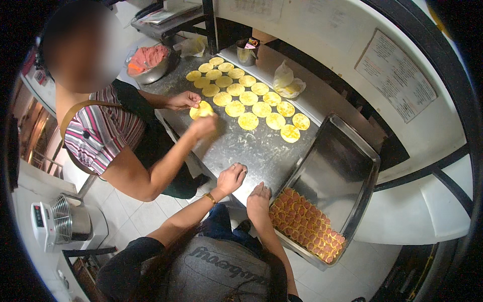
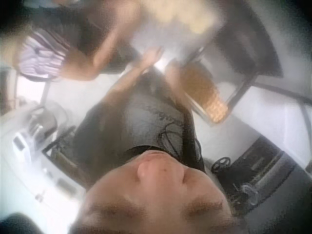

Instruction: The person places small round dough pieces onto a tray, adds a filling, and folds them into pastries. Another person assists by adding filling to the dough pieces.

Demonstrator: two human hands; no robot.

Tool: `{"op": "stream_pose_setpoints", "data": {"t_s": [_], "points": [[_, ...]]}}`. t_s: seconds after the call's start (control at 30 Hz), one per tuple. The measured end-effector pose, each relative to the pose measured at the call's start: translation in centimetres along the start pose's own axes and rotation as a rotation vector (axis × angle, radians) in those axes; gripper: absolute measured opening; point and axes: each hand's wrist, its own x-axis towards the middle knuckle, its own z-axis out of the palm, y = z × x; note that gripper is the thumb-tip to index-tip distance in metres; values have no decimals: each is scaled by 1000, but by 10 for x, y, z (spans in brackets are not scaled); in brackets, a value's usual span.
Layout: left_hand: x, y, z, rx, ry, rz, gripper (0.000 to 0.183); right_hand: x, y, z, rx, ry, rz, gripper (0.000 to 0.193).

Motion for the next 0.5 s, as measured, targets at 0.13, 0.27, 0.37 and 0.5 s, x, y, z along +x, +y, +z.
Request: {"op": "stream_pose_setpoints", "data": {"t_s": [0.13, 0.27, 0.37, 0.5], "points": [[-1, 0, 1, 25, 8, -10, 12, -3, 3, 0, 67, 62, -27, 45], [-10, -15, 1, -178, -103, -139, 23, 13, 22, -42, 367, -137, 57, 33], [-7, -6, -12, -237, -82, -236, 29, 30, 68, -18, 702, 75, 123, 26], [-12, -45, -10, 46, 103, -190, 37, 53, 86, -9, 902, 166, 153, 27]]}}
